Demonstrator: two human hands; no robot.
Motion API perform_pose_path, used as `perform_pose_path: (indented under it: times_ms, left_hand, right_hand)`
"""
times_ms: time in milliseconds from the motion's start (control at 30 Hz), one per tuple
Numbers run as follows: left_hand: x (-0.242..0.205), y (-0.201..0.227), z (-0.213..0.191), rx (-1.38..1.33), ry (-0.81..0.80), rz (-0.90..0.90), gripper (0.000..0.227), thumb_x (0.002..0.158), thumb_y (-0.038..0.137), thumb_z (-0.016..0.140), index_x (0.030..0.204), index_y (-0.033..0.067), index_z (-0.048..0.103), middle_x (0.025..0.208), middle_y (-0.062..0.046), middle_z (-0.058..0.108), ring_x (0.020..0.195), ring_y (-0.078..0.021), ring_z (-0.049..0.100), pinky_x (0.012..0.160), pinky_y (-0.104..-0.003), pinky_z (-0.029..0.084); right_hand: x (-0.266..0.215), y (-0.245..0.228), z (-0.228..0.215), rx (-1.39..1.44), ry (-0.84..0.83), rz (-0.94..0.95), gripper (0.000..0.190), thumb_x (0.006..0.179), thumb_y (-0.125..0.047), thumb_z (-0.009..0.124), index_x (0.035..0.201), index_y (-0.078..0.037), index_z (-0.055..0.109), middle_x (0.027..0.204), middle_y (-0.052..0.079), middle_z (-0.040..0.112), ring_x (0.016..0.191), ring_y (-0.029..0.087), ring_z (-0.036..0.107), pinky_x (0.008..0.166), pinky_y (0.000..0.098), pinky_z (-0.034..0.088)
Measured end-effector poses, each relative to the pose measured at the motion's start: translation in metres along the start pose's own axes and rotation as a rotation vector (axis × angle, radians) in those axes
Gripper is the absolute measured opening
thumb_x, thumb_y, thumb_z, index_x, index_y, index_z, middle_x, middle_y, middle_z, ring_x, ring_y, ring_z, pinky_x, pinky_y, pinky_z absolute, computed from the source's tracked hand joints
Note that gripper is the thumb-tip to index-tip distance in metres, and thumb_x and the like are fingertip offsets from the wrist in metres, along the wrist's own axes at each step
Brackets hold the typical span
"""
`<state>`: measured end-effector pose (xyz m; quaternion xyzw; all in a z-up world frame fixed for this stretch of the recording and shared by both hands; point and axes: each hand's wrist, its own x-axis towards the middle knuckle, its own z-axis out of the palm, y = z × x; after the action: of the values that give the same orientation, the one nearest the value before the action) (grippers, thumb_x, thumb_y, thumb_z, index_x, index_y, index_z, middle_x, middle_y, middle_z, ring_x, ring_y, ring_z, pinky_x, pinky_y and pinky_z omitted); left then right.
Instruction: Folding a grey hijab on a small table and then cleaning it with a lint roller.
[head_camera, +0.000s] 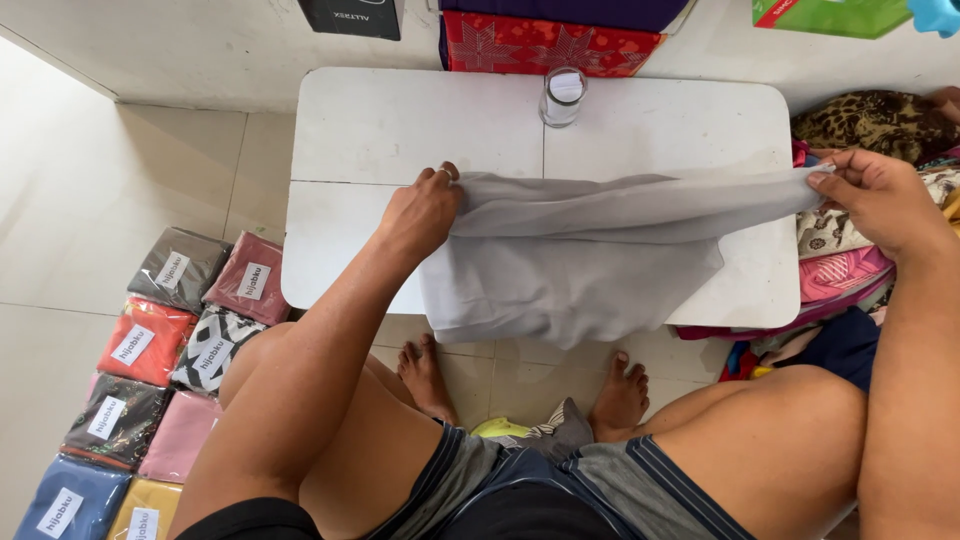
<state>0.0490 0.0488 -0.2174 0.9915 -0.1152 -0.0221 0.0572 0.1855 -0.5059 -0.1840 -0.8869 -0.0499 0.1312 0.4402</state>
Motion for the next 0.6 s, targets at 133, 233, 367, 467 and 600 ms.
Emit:
perform_pose_path:
  times_ms: [133, 233, 367, 467, 600]
  left_hand:
    - [0.005, -0.004, 0.015, -0.083, -0.023, -0.201, 0.022, 0.078, -0.014, 0.06, 0.094, -0.0005, 0.068, 0.117, -0.016, 0.061, 0.093, -0.0315, 0.063, 0.069, -0.04, 0.06]
    - [0.005, -0.006, 0.016, -0.094, -0.055, -0.222, 0.046, 0.08, -0.014, 0.061, 0.12, 0.0076, 0.066, 0.14, -0.019, 0.052, 0.106, -0.0341, 0.063, 0.073, -0.041, 0.061]
    - [0.004, 0.003, 0.006, -0.13, -0.212, -0.214, 0.077, 0.078, -0.018, 0.059, 0.143, 0.0229, 0.052, 0.154, -0.02, 0.039, 0.114, -0.0361, 0.059, 0.08, -0.042, 0.062]
    - [0.003, 0.0, 0.022, -0.038, -0.244, -0.142, 0.087, 0.073, -0.012, 0.069, 0.151, 0.0137, 0.039, 0.153, -0.021, 0.042, 0.116, -0.0347, 0.059, 0.07, -0.038, 0.063]
    - [0.001, 0.001, 0.016, -0.041, -0.24, -0.125, 0.078, 0.073, -0.009, 0.072, 0.141, 0.0127, 0.04, 0.142, -0.019, 0.052, 0.112, -0.0318, 0.062, 0.069, -0.039, 0.063]
  right_hand:
    - [0.003, 0.006, 0.0, 0.006, -0.006, 0.02, 0.009, 0.113, 0.0, 0.062, 0.12, 0.006, 0.062, 0.104, 0.014, 0.064, 0.091, 0.019, 0.059, 0.082, 0.0296, 0.051]
    - [0.003, 0.008, 0.001, 0.003, -0.011, 0.008, 0.005, 0.113, 0.001, 0.062, 0.117, 0.005, 0.062, 0.103, 0.013, 0.064, 0.09, 0.019, 0.059, 0.081, 0.0298, 0.052]
    - [0.007, 0.017, -0.002, 0.008, -0.026, 0.003, 0.003, 0.113, 0.002, 0.061, 0.115, 0.004, 0.061, 0.103, 0.012, 0.063, 0.092, 0.018, 0.06, 0.086, 0.0299, 0.053]
    - [0.009, 0.018, -0.002, 0.025, -0.045, -0.003, 0.004, 0.114, 0.001, 0.061, 0.116, 0.004, 0.06, 0.103, 0.011, 0.062, 0.092, 0.017, 0.059, 0.086, 0.0294, 0.052]
    - [0.007, 0.014, 0.0, 0.0, -0.035, 0.001, 0.002, 0.114, 0.001, 0.062, 0.113, 0.003, 0.06, 0.101, 0.011, 0.063, 0.091, 0.017, 0.059, 0.085, 0.029, 0.051]
